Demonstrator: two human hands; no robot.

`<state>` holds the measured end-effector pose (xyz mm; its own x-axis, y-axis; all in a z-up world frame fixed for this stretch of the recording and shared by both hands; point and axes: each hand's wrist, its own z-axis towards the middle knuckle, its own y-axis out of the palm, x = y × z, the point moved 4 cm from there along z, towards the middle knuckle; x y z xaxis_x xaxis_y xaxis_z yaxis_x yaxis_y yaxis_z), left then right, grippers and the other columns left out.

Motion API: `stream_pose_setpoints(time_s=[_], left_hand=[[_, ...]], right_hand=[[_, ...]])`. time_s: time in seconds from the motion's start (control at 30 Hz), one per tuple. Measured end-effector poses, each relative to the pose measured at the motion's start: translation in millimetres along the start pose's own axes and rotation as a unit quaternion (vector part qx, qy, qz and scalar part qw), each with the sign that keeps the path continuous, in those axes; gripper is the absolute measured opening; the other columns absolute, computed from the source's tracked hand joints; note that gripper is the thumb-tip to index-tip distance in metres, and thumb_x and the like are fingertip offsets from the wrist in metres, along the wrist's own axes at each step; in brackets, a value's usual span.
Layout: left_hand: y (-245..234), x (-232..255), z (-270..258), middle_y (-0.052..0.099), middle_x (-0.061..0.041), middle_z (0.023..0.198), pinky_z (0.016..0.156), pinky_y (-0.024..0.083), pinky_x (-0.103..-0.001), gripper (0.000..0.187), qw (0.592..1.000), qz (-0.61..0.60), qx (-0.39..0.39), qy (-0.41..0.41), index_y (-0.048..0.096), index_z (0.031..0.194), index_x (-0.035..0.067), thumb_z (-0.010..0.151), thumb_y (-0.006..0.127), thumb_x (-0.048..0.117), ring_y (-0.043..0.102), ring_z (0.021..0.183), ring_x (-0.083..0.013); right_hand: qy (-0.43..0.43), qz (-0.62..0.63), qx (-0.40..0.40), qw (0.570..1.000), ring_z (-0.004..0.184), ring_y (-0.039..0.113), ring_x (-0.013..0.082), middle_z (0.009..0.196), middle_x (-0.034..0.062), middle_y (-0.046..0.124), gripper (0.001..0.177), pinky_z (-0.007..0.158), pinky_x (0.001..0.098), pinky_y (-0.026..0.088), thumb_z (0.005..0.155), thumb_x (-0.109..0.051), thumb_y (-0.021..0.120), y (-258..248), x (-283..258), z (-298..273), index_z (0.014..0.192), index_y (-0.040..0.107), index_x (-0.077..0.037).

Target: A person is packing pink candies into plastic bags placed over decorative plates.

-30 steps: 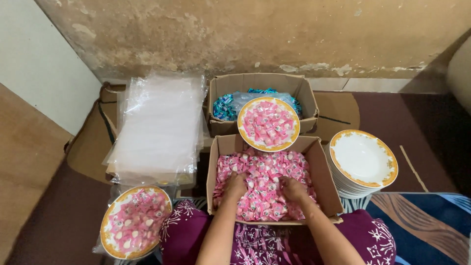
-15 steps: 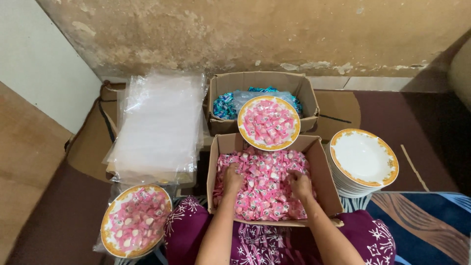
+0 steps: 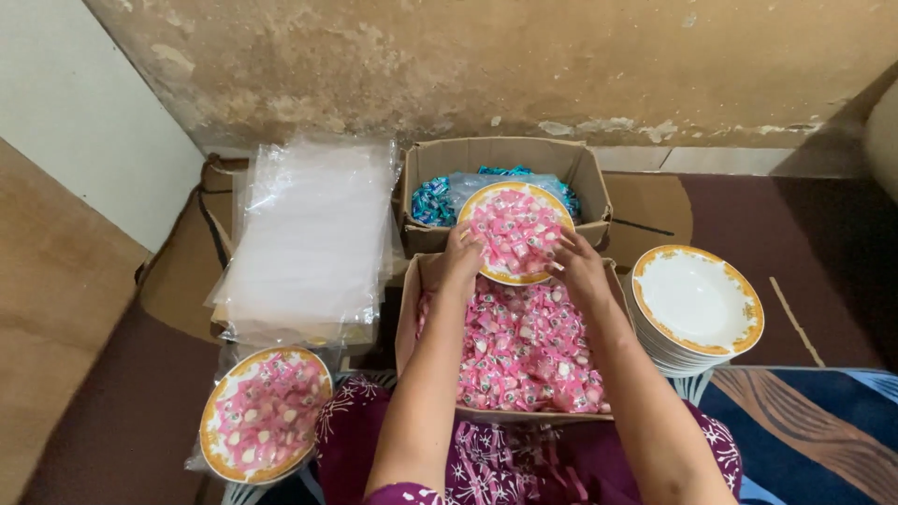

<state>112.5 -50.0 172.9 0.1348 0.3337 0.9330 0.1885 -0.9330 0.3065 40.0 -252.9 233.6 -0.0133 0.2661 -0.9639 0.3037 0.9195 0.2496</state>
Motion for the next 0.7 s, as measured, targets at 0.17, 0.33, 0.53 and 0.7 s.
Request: stream_pose_setpoints(time_s=[0.17,0.33,0.53,0.7], left_hand=[[-49.3,-55.1,25.8,0.059,-0.021,0.131,0.111,0.044,-0.049,0.050,0.984,0.160,0.062,0.038,0.057,0.139,0.016,0.089,0.057,0.010,0.051,0.135,-0.0358],[-112.6,-142.5,-12.4,0.068,0.003,0.132,0.111,0.047,-0.041,0.042,0.898,0.432,0.035,-0.076,0.063,0.131,0.037,0.091,0.055,0.032,0.057,0.134,-0.0213],[-93.4,-122.2,-78.9,0.043,-0.011,0.157,0.115,0.031,-0.067,0.060,0.738,0.633,-0.201,-0.119,0.040,0.156,0.041,0.096,0.043,0.036,0.035,0.148,-0.0401],[-114.1,-174.8,-46.3,0.070,-0.003,0.118,0.095,0.056,-0.050,0.033,0.778,0.608,-0.158,-0.027,0.075,0.108,0.029,0.080,0.069,0.015,0.064,0.120,-0.0333]], right_hand=[[-0.034,-0.083,0.067,0.994,0.109,0.063,0.0287,0.119,0.0217,0.063,0.041,0.088,0.0469,0.057,0.091,-0.013,0.070,-31.0,31.1,5.3,0.131,0.065,-0.010],[0.057,-0.289,0.082,0.952,0.113,0.067,0.0354,0.111,0.0167,0.075,0.035,0.096,0.0533,0.053,0.091,-0.040,0.070,-108.5,165.7,1.9,0.119,0.076,-0.019],[0.082,-0.556,-0.241,0.791,0.124,0.062,0.0471,0.127,0.0251,0.069,0.046,0.108,0.0548,0.049,0.092,-0.038,0.055,-78.2,180.5,-60.2,0.132,0.063,-0.017],[0.081,-0.584,-0.161,0.791,0.122,0.068,0.0308,0.124,0.0040,0.076,0.042,0.104,0.0455,0.054,0.090,-0.043,0.065,-82.4,169.8,-79.6,0.131,0.069,-0.038]])
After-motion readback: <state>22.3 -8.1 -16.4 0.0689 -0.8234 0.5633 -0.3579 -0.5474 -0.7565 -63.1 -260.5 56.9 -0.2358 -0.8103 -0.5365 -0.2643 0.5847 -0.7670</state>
